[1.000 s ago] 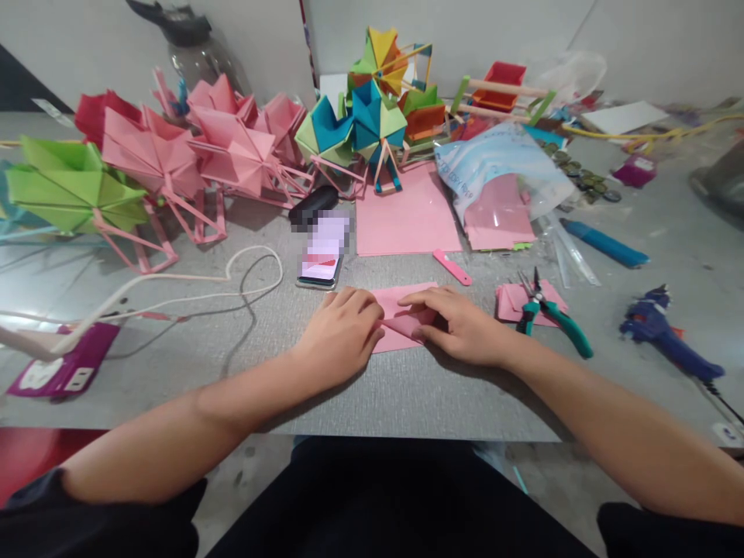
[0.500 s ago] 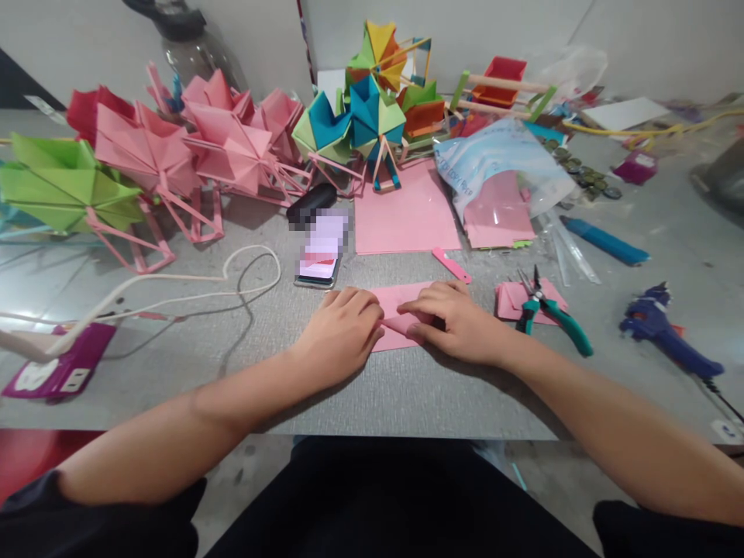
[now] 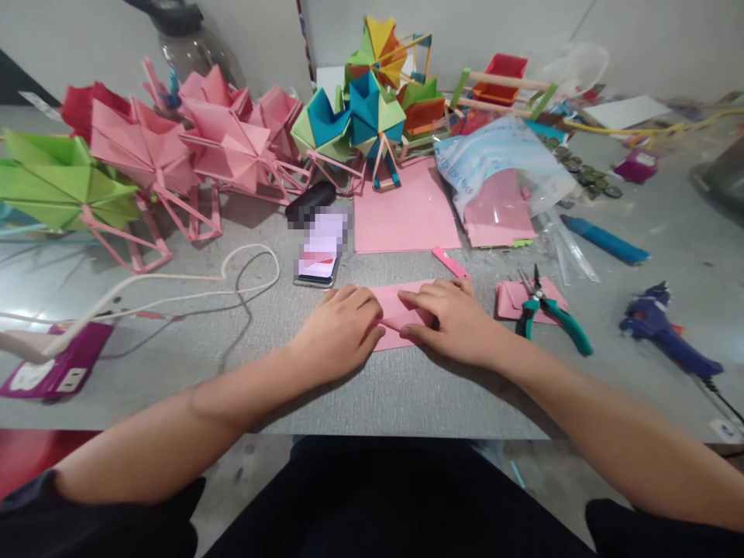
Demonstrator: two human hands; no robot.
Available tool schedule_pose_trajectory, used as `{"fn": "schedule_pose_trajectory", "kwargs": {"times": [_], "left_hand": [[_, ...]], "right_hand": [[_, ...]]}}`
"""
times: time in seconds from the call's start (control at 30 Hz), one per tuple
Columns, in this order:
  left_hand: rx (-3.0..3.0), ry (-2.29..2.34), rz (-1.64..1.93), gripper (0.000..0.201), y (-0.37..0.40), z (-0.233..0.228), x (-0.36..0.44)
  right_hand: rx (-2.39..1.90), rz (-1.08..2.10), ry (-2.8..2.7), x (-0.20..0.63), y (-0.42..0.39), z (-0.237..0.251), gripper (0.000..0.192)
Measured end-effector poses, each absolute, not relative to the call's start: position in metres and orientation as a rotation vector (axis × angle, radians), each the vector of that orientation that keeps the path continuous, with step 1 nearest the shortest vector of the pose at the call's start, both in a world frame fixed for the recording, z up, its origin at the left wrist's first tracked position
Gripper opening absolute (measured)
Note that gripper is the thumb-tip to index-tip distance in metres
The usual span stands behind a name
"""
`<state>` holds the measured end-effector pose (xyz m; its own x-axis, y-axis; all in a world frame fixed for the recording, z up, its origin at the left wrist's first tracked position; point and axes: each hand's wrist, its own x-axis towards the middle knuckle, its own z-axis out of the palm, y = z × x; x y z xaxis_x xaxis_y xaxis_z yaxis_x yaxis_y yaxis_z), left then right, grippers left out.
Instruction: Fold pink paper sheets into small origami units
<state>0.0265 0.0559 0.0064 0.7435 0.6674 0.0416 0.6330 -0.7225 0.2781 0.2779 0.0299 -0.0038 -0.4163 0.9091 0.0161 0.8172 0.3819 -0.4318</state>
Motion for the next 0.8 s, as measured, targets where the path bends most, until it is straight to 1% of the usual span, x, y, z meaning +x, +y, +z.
{"fn": "schedule_pose_trajectory", "kwargs": {"times": [0.07,0.17,0.23,0.47,0.67,0.8], "left_hand": [[2.675,1.025,0.223,0.024,0.058,0.006,0.027],[2.643,1.048,0.264,0.027,0.061,0.004,0.029],[2.598,1.067,0.309,0.027,0.064,0.001,0.031],[2.56,1.124,0.342,0.026,0.068,0.0,0.039],[2.616,1.166,0.302,0.025,0.072,-0.004,0.04],[2.787,1.121,0.451,0.021,0.063,-0.005,0.039]], "right_hand": [[-1.531,0.538,-2.371,0.28,0.029,-0.004,0.047],[-1.548,0.584,-2.335,0.283,0.029,-0.003,0.032],[-1.576,0.594,-2.33,0.284,0.029,-0.003,0.028],[-1.632,0.522,-2.346,0.287,0.025,-0.004,0.027],[-1.664,0.532,-2.34,0.287,0.022,0.0,0.031],[-1.689,0.518,-2.345,0.286,0.021,0.001,0.031]]}}
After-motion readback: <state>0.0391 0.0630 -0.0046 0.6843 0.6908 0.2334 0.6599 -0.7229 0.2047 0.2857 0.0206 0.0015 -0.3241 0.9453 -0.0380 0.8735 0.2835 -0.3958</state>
